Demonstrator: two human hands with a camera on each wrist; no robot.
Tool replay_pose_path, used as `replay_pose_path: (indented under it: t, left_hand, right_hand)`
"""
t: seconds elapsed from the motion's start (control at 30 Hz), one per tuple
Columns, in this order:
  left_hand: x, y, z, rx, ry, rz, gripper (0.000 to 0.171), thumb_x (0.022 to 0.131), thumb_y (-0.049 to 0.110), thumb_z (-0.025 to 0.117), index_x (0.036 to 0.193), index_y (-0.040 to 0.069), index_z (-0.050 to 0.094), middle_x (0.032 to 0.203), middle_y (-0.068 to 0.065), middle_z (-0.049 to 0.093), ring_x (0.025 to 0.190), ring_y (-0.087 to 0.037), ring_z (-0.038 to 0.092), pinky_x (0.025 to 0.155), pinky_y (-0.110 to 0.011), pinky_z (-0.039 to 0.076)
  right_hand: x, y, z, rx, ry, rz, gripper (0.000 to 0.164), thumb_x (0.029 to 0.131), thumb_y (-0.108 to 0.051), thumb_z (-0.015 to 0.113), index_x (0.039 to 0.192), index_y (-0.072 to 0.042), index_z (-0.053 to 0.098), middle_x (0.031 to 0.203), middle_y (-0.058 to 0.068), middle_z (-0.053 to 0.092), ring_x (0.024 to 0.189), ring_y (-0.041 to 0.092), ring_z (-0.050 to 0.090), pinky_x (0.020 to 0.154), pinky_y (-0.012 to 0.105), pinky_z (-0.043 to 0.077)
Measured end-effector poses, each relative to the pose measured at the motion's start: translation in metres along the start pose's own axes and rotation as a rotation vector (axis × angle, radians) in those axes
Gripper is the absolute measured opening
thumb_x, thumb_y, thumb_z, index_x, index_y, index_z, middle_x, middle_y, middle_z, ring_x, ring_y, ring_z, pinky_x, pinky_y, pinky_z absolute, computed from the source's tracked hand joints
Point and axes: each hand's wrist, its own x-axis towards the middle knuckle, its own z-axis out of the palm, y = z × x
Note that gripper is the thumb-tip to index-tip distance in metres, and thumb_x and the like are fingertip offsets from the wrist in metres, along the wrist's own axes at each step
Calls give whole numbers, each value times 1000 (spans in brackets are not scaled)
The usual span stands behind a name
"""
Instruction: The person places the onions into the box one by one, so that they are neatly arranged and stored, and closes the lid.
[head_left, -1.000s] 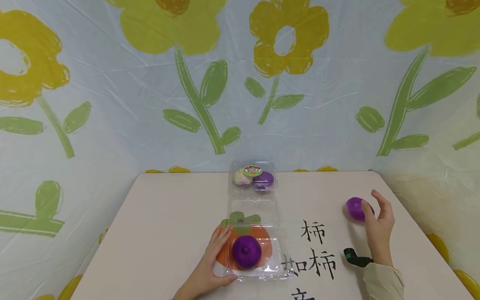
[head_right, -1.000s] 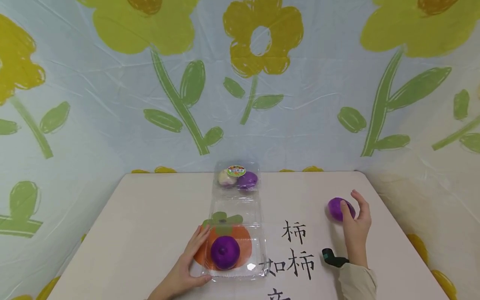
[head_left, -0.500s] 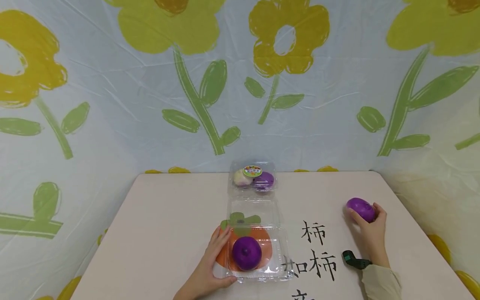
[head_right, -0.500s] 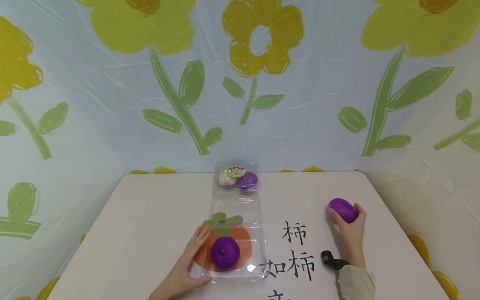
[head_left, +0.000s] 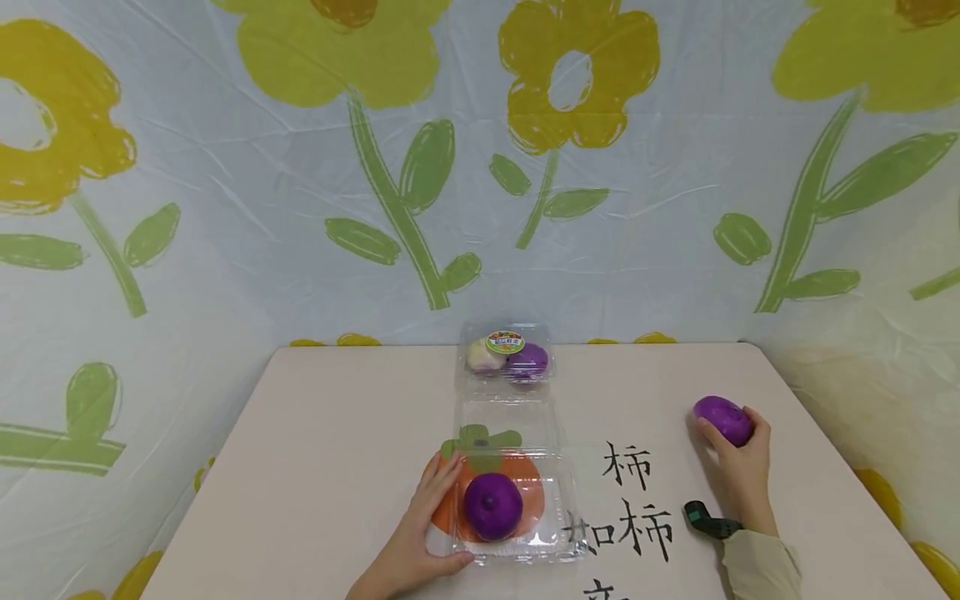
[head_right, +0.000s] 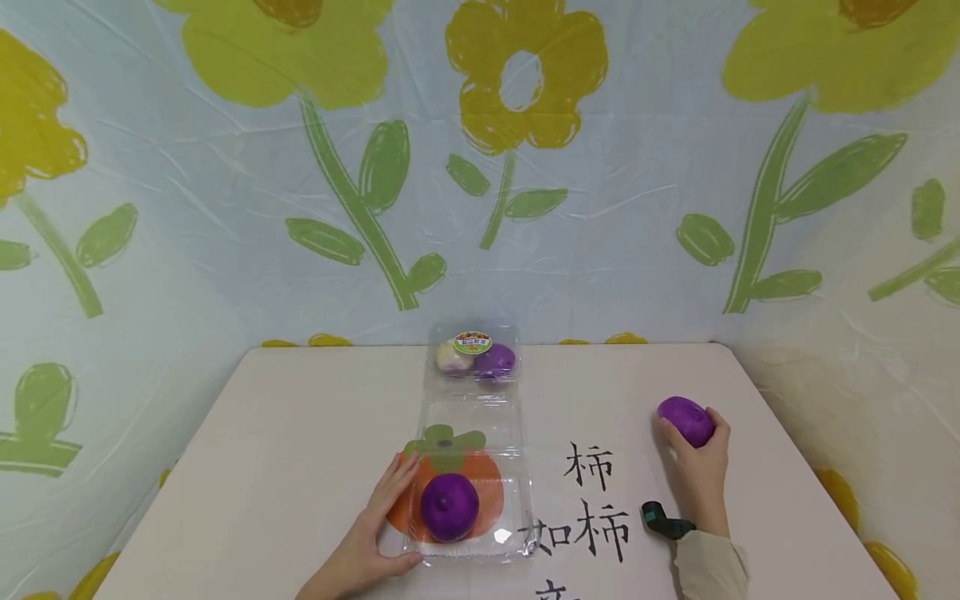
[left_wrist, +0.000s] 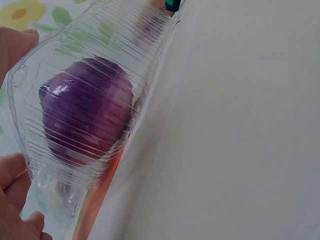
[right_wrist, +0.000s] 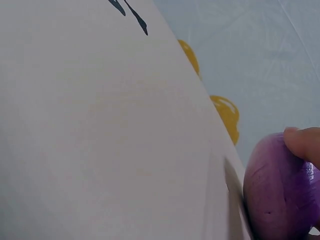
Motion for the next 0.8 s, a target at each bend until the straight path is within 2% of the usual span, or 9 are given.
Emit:
replay_pose_path:
  t: [0.33,0.57,0.8]
  left_hand:
    - [0,-2,2,10,-3,5,101,76,34,84,156,8,28,163,-13,21,147,-49,2,97,-82,14]
    - [0,-3,2,18,1,-1,100,77,37,83,156,8,29,163,-12,22,146,-51,4,99,-80,14]
    - [0,-4,1,19,1,9,100,77,37,84,156,7,29,163,-13,21,146,-52,4,99,-80,14]
  right_hand:
    - [-2,-5,-3,-1,26,0,87,94,-32,68,158,-8,15,162,20,17,148,37,20,120,48,16]
    - [-3,-15,-4,31,32,-10,85,92,-28,71,158,-7,20,161,18,21,148,31,22,121,39,16]
    - [-5,-28,-3,107,9,-33,82,93,-23,70,158,-8,21,163,15,18,150,22,17,121,31,13]
